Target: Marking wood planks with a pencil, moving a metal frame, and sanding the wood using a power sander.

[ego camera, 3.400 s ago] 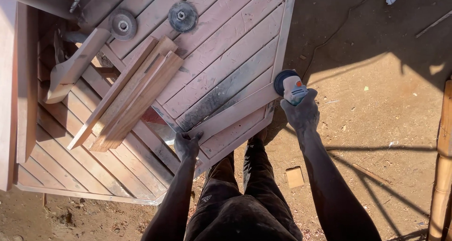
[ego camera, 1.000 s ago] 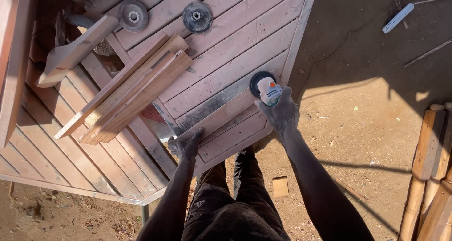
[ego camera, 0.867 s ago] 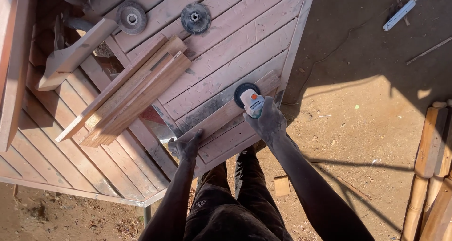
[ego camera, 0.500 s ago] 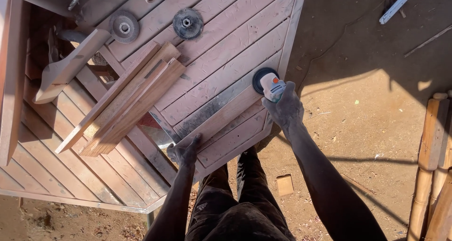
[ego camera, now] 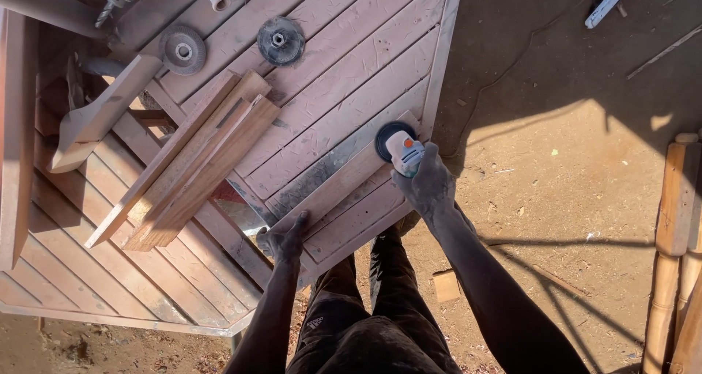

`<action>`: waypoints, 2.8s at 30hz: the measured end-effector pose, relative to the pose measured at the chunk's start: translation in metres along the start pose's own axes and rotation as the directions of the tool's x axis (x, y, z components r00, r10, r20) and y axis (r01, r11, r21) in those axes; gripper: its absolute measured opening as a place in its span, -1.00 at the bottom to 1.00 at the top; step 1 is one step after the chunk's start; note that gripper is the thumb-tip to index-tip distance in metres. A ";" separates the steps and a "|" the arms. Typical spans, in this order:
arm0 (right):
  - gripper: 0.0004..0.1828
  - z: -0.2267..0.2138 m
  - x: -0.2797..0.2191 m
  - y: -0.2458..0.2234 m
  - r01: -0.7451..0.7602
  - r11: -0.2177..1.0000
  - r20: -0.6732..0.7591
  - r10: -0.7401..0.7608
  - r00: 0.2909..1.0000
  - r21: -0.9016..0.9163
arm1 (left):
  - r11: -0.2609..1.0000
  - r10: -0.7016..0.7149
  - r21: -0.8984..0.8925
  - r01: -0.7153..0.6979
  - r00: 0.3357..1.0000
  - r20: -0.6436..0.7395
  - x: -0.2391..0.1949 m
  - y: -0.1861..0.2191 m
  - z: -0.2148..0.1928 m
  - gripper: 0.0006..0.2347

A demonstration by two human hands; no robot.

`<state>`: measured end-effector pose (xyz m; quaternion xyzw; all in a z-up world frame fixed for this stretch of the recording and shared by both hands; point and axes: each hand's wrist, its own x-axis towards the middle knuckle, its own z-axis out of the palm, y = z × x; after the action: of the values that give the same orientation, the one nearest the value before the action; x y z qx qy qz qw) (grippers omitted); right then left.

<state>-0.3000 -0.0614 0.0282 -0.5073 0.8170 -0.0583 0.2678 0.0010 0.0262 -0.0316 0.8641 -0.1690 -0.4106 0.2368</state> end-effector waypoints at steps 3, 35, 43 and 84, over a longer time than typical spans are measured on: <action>-0.21 0.017 -0.013 -0.006 0.100 0.995 0.018 -0.100 0.995 -0.031 | 1.000 0.000 0.030 0.000 1.000 -0.011 0.002 0.000 -0.001 -0.20; -0.16 0.043 -0.037 -0.015 0.265 0.952 -0.005 -0.269 0.963 -0.151 | 0.996 0.088 -0.019 -0.087 0.994 0.057 -0.007 0.002 -0.014 -0.64; -0.14 -0.020 0.039 0.015 -0.148 0.988 -0.027 0.150 0.988 0.052 | 0.993 0.077 -0.100 -0.068 0.993 0.089 -0.017 0.017 -0.017 -0.68; -0.49 -0.122 -0.114 0.066 -0.408 0.612 0.128 0.448 0.885 0.677 | 0.982 0.117 -0.153 -0.108 0.992 0.047 0.000 0.170 0.055 -0.55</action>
<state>-0.3743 0.0469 0.1505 -0.1597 0.8399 -0.3046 0.4199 -0.0591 -0.1294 0.0316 0.8212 -0.1928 -0.4320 0.3191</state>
